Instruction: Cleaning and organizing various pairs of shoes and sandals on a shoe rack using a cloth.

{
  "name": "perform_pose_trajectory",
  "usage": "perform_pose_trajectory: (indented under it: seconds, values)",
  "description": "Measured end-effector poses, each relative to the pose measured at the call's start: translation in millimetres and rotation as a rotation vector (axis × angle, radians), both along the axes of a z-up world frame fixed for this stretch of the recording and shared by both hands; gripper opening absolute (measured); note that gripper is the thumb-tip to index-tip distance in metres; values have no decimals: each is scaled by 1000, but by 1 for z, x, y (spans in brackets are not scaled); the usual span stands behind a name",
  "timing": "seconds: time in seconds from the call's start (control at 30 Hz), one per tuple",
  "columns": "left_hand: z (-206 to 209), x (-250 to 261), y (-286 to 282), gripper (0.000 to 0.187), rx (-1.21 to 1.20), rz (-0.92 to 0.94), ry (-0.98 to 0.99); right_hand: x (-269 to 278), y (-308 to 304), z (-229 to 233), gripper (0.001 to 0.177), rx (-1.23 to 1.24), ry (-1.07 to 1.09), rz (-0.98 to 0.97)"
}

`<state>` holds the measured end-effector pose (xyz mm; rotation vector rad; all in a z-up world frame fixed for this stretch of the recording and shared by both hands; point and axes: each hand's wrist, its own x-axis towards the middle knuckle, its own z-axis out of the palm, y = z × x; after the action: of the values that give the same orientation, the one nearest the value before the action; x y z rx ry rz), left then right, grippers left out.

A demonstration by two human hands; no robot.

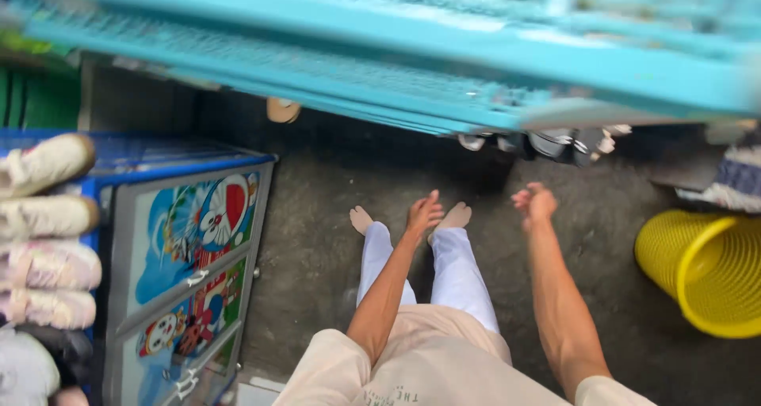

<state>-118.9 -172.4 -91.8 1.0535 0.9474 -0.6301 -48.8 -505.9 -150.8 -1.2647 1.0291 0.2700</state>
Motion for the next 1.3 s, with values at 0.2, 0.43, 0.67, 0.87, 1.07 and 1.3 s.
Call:
perform_pose_trajectory:
  seconds: [0.2, 0.43, 0.67, 0.87, 1.07, 1.3]
  values:
    - [-80, -59, 158, 67, 44, 427, -6, -4, 281, 73, 27, 227, 247, 540]
    - [-102, 8, 323, 55, 222, 639, -188, 60, 523, -3, 39, 424, 32, 706]
    - [-39, -19, 384, 47, 307, 565, -358, 116, 629, -24, 40, 558, 56, 452]
    - [-37, -88, 359, 47, 206, 566, -149, 110, 611, -1, 23, 441, -65, 493]
    - [-29, -81, 299, 48, 88, 521, -130, 29, 520, 30, 11, 356, -191, 607]
    - [-65, -55, 186, 32, 88, 326, -502, -81, 347, 131, 22, 153, -164, 824]
